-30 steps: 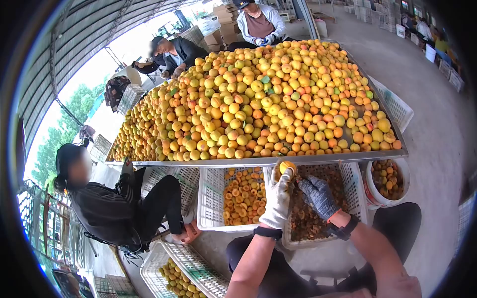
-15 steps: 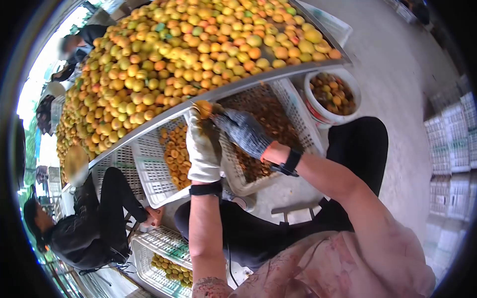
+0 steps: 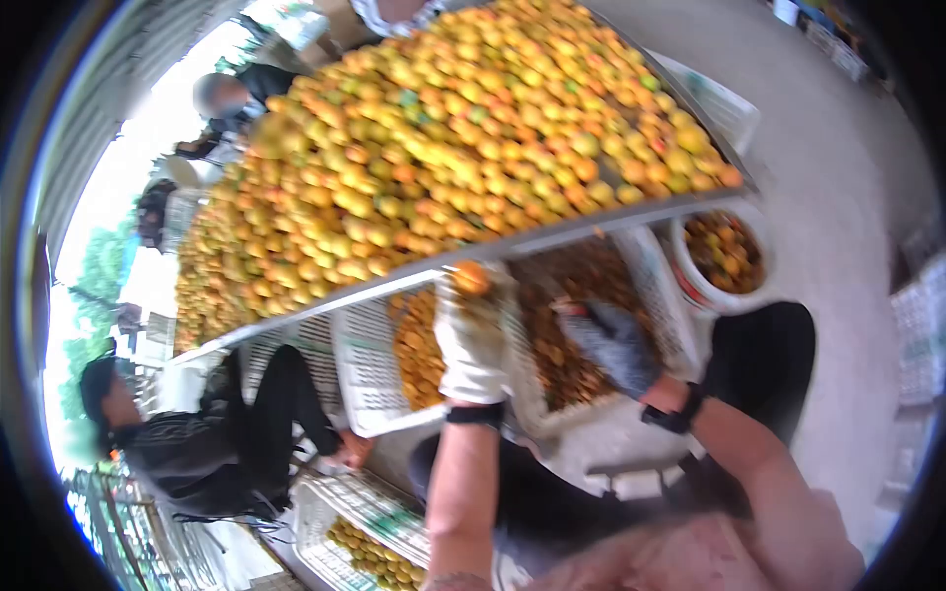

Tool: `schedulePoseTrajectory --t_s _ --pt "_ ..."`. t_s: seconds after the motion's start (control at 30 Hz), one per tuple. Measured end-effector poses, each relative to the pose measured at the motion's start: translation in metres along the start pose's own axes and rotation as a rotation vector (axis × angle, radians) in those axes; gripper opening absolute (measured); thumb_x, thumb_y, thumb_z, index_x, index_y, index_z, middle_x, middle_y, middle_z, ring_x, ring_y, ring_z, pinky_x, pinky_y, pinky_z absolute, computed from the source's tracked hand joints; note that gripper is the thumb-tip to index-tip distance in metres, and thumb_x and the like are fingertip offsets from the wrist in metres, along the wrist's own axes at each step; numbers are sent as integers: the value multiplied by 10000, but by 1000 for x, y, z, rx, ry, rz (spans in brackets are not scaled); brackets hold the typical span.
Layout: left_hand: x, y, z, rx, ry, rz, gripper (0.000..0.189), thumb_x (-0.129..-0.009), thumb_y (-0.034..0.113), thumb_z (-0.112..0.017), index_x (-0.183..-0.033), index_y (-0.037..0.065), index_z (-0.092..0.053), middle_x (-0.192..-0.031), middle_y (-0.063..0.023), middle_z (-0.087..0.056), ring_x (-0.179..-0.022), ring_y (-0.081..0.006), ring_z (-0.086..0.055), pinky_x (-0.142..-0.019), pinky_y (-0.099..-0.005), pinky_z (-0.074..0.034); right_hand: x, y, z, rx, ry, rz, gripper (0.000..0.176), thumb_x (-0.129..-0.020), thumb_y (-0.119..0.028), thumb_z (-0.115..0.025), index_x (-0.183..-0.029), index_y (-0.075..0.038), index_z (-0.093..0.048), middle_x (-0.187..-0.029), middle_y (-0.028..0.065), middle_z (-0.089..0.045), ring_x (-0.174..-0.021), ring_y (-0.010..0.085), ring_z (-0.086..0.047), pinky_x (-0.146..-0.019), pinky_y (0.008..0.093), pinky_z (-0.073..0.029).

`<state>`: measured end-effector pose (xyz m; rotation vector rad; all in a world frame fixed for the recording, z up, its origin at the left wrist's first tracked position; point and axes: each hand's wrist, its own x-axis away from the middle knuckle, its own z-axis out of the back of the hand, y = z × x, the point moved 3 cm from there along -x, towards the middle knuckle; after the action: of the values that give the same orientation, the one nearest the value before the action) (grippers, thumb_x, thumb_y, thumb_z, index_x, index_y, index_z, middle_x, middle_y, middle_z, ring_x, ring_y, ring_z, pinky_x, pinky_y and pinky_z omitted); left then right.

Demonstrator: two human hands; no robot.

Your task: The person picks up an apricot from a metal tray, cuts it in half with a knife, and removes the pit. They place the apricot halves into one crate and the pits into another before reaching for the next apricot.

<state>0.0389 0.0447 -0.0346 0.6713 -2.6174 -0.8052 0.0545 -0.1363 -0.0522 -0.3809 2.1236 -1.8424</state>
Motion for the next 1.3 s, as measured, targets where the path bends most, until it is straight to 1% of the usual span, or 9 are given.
schedulePoseTrajectory --t_s 0.1,0.13,0.23,0.57,0.77,0.87,1.13,1.23,1.3 --pt "20 -9 -11 -761 -339 -205 243 -954 280 -479 -1011 69 -584 -876 -14 -552 -823 -126 -528 -754 -256 -449 -29 -20 -5 -299 19 -295 142 -892 -195 -603 -944 -74 -654 -757 -32 -610 -624 87 -551 -546 262 -444" --pt "36 -18 -12 -743 -158 -50 267 -948 261 -486 -1030 30 -594 -905 -40 -578 -856 -166 -540 -771 -299 -442 -36 -21 -10 -278 9 -366 154 -889 -199 -606 -971 -79 -658 -817 -47 -627 -657 77 -555 -579 242 -451" --pt "45 -14 -28 -1318 -234 -515 297 -930 243 -503 -1116 19 -560 -970 -191 -608 -915 -342 -575 -799 -394 -449 -52 -14 -35 -346 148 -171 201 -889 -217 -609 -1014 -66 -653 -856 -21 -642 -728 66 -563 -654 232 -456" --pt "44 -15 -30 -1416 21 -438 218 -947 241 -481 -1039 59 -559 -763 -176 -634 -691 -349 -623 -628 -397 -488 -57 11 -40 26 247 58 206 -890 -188 -598 -935 7 -648 -789 64 -666 -705 112 -563 -670 294 -457" --pt "42 -17 -29 -1316 1 -304 236 -958 262 -460 -1057 68 -551 -720 -169 -635 -654 -323 -634 -579 -393 -483 -53 -19 -42 467 301 165 277 -848 -304 -618 -839 -28 -641 -745 177 -630 -715 338 -609 -635 382 -456" --pt "46 -18 -32 -1086 77 -290 239 -968 210 -461 -1059 17 -567 -817 -86 -629 -695 -123 -550 -637 -272 -463 -53 -23 -45 500 302 131 297 -832 -319 -635 -845 -22 -633 -737 177 -627 -682 338 -604 -608 382 -454" --pt "42 -23 -22 -823 188 -246 276 -964 232 -472 -1049 -24 -529 -799 -69 -566 -696 -147 -480 -653 -269 -433 -42 -53 -53 781 277 570 233 -768 -213 -670 -901 -30 -615 -732 171 -609 -667 357 -590 -616 417 -467" --pt "20 -47 15 -1081 -12 -607 270 -960 223 -469 -1050 -25 -529 -915 -95 -596 -810 -178 -547 -704 -337 -451 -43 -70 -61 913 179 629 245 -753 -222 -666 -908 -39 -615 -743 170 -607 -689 355 -593 -635 429 -468" --pt "18 -36 3 -857 -103 -462 295 -963 266 -455 -1070 4 -541 -1003 -92 -608 -865 -205 -579 -752 -354 -456 -47 -70 -65 973 104 767 266 -740 -255 -671 -896 -49 -608 -752 166 -593 -701 348 -583 -639 434 -459"
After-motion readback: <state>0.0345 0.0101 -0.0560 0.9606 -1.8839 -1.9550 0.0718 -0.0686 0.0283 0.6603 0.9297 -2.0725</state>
